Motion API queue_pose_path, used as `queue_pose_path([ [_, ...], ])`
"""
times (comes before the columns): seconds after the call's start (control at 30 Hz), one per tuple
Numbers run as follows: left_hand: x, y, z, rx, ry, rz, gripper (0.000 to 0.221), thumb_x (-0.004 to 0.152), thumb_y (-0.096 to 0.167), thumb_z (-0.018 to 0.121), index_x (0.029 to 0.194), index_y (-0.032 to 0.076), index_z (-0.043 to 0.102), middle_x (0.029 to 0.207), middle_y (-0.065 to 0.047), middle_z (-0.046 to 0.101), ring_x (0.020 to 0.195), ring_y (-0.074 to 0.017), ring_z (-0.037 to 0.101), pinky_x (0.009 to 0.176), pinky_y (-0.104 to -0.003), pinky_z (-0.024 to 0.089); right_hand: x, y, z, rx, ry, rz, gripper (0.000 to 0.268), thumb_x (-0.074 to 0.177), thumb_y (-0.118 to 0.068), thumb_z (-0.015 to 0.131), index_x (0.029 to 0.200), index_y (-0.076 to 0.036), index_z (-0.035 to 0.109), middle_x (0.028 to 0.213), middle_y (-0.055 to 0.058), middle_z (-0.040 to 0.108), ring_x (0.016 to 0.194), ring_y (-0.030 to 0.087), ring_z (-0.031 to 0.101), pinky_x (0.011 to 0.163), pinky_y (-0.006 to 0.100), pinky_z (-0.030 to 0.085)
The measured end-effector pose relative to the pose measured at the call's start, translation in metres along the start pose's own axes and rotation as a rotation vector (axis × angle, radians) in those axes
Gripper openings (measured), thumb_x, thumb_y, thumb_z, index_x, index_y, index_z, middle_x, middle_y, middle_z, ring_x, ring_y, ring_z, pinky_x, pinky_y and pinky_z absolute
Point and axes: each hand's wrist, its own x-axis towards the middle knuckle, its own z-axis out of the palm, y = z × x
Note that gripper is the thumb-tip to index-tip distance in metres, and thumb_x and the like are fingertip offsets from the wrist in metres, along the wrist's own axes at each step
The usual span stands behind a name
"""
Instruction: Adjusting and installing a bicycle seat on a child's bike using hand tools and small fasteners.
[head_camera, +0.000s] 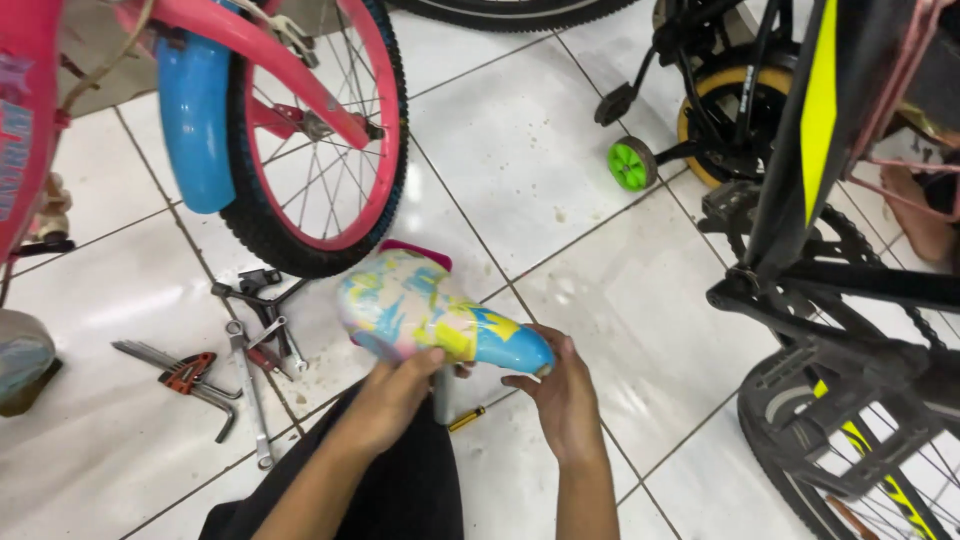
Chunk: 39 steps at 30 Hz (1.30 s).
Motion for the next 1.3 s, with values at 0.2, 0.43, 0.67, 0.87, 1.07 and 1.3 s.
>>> queue_pose_path([
  [0.2,0.025,-0.047,0.111,0.113,-0.143,-0.186,0.049,0.088,0.033,0.051,0.130,0.009,0.061,0.122,-0.007,0.069,0.118,-0.0202,0.064,0.100,-0.038,0.051,-0.031,0.000,-0.074,0.266,0.178,-0.094,0.084,0.079,-0.063,0.052,0.146,-0.012,0.049,0.128,0.022,0.061,0.102,0.046,0.062,0.087,0.059,0.052],
  [0.43,0.024,-0.103,0.128,0.415,-0.166,-0.320,0.073,0.092,0.028,0.057,0.157,0.006,0.032,0.156,-0.019,0.042,0.148,-0.0334,0.037,0.121,-0.053,0.031,-0.030,0.044,-0.141,0.096,0.361,-0.166,0.032,0.095,-0.015,0.066,0.122,0.000,0.058,0.102,0.024,0.070,0.091,0.038,0.075,0.088,0.048,0.061],
  [0.67,0.027,-0.106,0.111,1.065,-0.298,-0.309,0.072,0.093,0.033,0.056,0.154,0.000,0.035,0.151,-0.022,0.045,0.145,-0.0372,0.039,0.115,-0.054,0.038,-0.010,0.082,-0.184,0.252,0.401,-0.199,0.026,0.093,-0.007,0.068,0.118,0.000,0.063,0.106,0.019,0.070,0.101,0.030,0.072,0.103,0.047,0.055],
  [0.87,0.053,-0.121,0.083,1.938,-0.280,-0.191,0.046,0.083,0.007,0.074,0.125,-0.003,0.060,0.108,-0.017,0.064,0.102,-0.0304,0.066,0.080,-0.040,0.056,-0.022,0.062,-0.178,-0.576,0.594,-0.197,0.026,0.094,-0.013,0.069,0.120,-0.012,0.071,0.121,0.010,0.070,0.125,0.025,0.060,0.107,0.041,0.045],
  [1.07,0.082,-0.174,0.041,1.959,-0.243,-0.182,0.024,0.078,0.001,0.077,0.099,0.002,0.068,0.081,-0.010,0.065,0.076,-0.0234,0.067,0.065,-0.038,0.055,-0.026,0.055,-0.121,-0.919,0.567,-0.559,0.026,0.088,-0.001,0.068,0.111,-0.013,0.070,0.121,0.006,0.066,0.126,0.030,0.056,0.109,0.044,0.041],
  [1.3,0.069,-0.082,0.057,0.948,-0.241,-0.021,0.027,0.098,0.012,0.059,0.114,-0.008,0.065,0.095,-0.028,0.069,0.085,-0.0364,0.073,0.071,-0.046,0.060,-0.017,0.066,-0.056,-1.091,0.369,-0.892,0.026,0.086,-0.002,0.068,0.108,-0.016,0.068,0.119,0.001,0.056,0.115,0.027,0.048,0.104,0.042,0.040],
])
